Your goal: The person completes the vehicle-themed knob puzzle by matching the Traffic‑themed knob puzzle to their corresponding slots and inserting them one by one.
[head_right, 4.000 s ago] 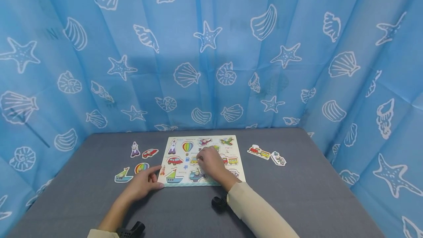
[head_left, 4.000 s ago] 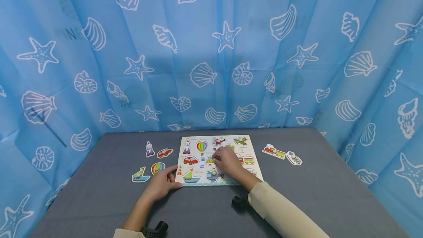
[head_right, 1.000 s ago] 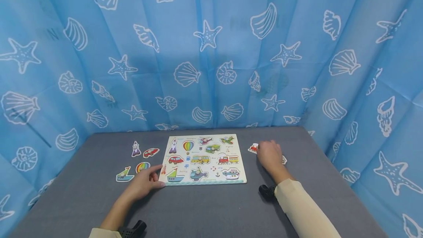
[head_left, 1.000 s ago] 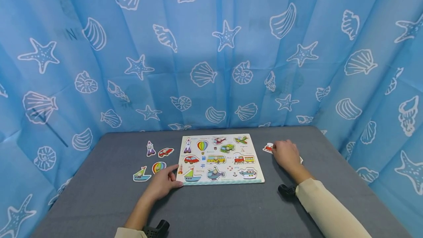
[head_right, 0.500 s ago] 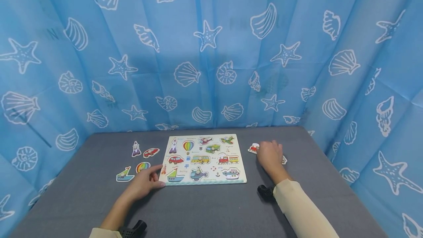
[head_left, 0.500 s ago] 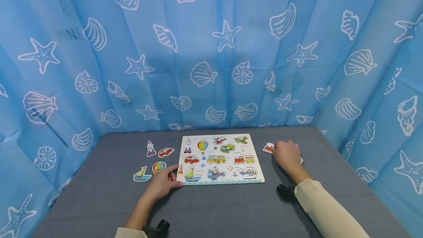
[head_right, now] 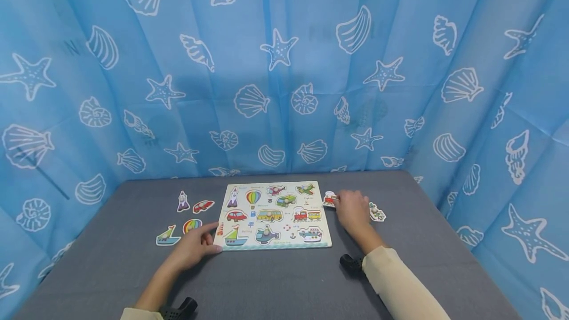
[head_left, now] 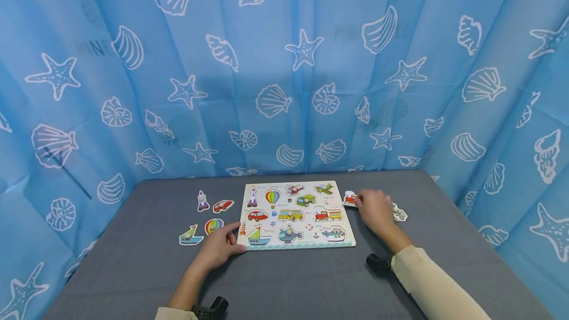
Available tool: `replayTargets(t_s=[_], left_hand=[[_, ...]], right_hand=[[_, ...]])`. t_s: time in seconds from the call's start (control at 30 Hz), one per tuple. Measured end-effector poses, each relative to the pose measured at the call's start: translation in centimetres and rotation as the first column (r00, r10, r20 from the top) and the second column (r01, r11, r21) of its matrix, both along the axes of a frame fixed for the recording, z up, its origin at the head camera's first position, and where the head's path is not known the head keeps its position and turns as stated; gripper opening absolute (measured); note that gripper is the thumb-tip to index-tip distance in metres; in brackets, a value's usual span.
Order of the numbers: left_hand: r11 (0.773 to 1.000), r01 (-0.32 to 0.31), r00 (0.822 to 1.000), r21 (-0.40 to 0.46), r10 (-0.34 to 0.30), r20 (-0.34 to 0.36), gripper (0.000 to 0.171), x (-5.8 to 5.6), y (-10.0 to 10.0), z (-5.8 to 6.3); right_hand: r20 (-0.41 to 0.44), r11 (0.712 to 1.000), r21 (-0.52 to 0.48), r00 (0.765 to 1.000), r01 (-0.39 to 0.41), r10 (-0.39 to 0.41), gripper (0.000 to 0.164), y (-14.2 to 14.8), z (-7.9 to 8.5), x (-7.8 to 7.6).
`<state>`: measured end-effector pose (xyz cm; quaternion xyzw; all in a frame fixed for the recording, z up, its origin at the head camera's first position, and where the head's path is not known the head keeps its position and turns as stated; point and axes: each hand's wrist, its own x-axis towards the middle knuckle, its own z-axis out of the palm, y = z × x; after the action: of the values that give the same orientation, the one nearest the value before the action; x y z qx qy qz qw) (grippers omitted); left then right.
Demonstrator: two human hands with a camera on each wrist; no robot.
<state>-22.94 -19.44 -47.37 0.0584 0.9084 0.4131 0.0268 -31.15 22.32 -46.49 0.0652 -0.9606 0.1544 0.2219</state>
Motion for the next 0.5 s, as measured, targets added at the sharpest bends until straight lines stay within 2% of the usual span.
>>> replayTargets(t_s=[0.27,0.5], left_hand=[[1.0,0.003,1.0,0.015,-0.002,-0.017,0.064,0.0,0.1,-0.1],[1.0,0.007,1.0,0.02,-0.007,-0.025,0.064,-0.1,0.1,-0.2]], right_hand=[[0.066,0.998,-0.058,0.997,-0.039,0.042,0.011,-1.9,0.0,0.6],[0.076,0.993,-0.083,0.993,-0.083,0.089,0.008,-3.0,-0.5,1.1]])
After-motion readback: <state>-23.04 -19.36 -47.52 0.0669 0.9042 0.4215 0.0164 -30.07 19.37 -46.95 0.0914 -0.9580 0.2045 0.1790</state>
